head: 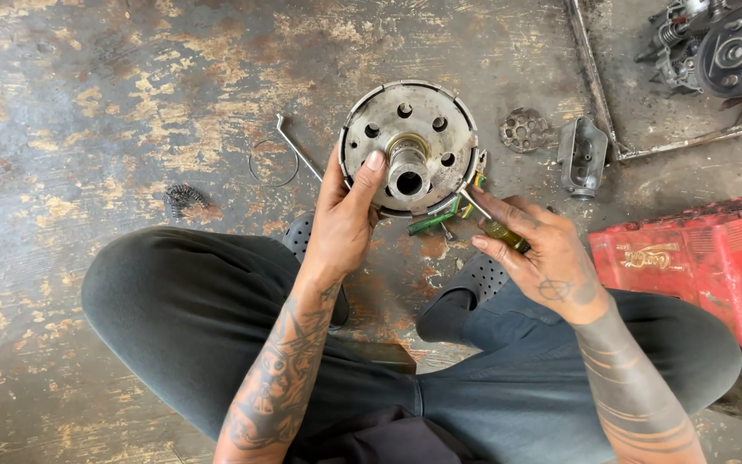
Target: The person sits on the workshop floor assembling a motorcycle clutch. They fit the clutch hub into the housing, tighten a nut with a screwdriver, press the assembly together by hand, and attach a gear-side plate, handling springs, plates and small parts laid out on the floor.
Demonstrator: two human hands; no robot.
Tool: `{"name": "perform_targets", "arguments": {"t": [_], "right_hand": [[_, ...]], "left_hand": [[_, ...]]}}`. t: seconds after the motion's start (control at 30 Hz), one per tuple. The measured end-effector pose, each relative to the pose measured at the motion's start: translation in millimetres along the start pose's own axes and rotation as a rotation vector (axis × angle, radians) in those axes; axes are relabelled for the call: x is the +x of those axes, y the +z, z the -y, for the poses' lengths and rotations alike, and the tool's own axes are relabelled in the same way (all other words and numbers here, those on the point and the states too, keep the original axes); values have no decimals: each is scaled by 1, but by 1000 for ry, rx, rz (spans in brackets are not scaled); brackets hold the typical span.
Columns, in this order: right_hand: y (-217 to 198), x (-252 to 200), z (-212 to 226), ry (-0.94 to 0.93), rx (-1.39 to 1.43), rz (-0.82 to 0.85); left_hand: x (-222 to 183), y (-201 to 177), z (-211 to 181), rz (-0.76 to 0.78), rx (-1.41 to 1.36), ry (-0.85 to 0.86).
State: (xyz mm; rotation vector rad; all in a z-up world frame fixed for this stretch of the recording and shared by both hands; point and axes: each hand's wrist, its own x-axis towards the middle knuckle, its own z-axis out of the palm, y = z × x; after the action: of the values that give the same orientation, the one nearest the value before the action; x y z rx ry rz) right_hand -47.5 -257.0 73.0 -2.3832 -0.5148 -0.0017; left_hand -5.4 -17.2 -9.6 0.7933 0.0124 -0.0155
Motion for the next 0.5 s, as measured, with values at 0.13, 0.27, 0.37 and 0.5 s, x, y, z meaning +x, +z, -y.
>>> {"name": "perform_targets", "arguments": {"t": [0.13,0.27,0.37,0.5], "right_hand": [[4,4,4,3,98,-25],[-7,8,0,18,101,68],[-33,8,-6,24,26,149],[-53,2,-1,59,-15,228]], "left_hand": [[2,-5,12,-30,-34,2],[4,-4,10,-46,-67,3],[6,-6,2,-49,-74,-4],[10,-13,-4,-99,-145,55]]}}
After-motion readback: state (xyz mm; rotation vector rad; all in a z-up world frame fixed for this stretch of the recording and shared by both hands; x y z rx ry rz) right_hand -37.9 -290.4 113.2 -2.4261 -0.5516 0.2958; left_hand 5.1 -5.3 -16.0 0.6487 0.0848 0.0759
